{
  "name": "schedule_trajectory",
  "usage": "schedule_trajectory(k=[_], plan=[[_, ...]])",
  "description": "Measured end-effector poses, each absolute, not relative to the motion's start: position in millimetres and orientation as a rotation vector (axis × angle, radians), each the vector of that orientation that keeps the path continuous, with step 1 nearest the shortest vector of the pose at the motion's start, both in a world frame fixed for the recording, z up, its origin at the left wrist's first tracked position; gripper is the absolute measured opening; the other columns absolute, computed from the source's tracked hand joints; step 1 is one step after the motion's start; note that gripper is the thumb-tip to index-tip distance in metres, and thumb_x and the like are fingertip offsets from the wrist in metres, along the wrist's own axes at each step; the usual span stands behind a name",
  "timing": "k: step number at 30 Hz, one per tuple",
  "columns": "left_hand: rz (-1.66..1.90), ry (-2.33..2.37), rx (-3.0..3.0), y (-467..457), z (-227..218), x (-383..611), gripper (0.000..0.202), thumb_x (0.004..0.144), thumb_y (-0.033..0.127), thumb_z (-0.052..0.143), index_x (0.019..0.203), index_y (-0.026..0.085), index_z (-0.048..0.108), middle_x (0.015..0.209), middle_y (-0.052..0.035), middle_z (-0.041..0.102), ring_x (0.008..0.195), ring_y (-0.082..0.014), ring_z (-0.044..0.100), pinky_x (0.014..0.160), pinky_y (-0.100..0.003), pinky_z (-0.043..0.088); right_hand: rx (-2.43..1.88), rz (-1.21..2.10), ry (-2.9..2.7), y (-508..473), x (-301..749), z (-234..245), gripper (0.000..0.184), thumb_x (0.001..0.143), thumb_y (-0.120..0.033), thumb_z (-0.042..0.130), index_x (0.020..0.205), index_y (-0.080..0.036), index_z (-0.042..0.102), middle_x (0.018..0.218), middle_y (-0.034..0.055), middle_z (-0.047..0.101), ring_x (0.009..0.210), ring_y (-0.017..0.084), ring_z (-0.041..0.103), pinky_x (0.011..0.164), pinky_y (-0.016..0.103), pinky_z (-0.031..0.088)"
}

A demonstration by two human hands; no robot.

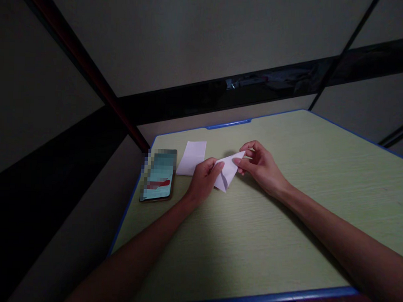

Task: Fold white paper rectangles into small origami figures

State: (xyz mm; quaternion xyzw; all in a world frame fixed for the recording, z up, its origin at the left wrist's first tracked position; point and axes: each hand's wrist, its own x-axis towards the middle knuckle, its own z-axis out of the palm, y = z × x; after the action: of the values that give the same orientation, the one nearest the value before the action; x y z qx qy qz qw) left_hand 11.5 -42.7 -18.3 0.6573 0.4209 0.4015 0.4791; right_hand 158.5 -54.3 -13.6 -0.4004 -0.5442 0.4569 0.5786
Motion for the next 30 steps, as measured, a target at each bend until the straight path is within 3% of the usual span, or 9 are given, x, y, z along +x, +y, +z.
schedule_trajectory(k=[4,14,22,30], plan=[[0.944,1.027,1.622,-44.7,-17.2,12.0,0.02,0.075,0.033,0.041,0.064,0.016,0.043,0.047,0.0051,0.042,0.039,-0.0068,0.043,0.034,-0.017,0.032,-0.945,0.972,-1.47,-56.4,159.9,-11.9,0.025,0.06,-0.02,0.062,0.079,-0.017,0.046,0.072,-0.0018,0.047,0.056,0.007,0.043,0.051,0.023,0.036],[0.931,1.051,1.985,-47.3,-16.8,10.8,0.021,0.076,0.026,0.041,0.059,0.014,0.046,0.052,0.0038,0.04,0.049,-0.0064,0.037,0.043,-0.018,0.029,-1.135,1.055,-1.582,-56.3,163.1,-10.0,0.017,0.06,-0.026,0.062,0.062,-0.014,0.05,0.055,-0.0029,0.045,0.047,0.006,0.036,0.044,0.021,0.026],[0.847,0.951,1.746,-49.2,-17.8,12.6,0.022,0.076,0.033,0.038,0.066,0.015,0.044,0.053,0.0042,0.04,0.043,-0.0063,0.045,0.034,-0.016,0.037,-1.207,1.072,-1.49,-58.4,162.1,-8.8,0.019,0.057,-0.029,0.064,0.058,-0.012,0.055,0.05,-0.002,0.049,0.044,0.006,0.038,0.042,0.021,0.027],[0.853,0.918,1.743,-48.4,-18.1,12.1,0.021,0.076,0.03,0.04,0.063,0.014,0.043,0.051,0.0043,0.041,0.042,-0.0054,0.047,0.034,-0.015,0.037,-1.254,1.051,-1.464,-59.7,160.9,-5.8,0.018,0.054,-0.026,0.065,0.056,-0.011,0.055,0.047,-0.0033,0.047,0.041,0.005,0.036,0.039,0.019,0.026]])
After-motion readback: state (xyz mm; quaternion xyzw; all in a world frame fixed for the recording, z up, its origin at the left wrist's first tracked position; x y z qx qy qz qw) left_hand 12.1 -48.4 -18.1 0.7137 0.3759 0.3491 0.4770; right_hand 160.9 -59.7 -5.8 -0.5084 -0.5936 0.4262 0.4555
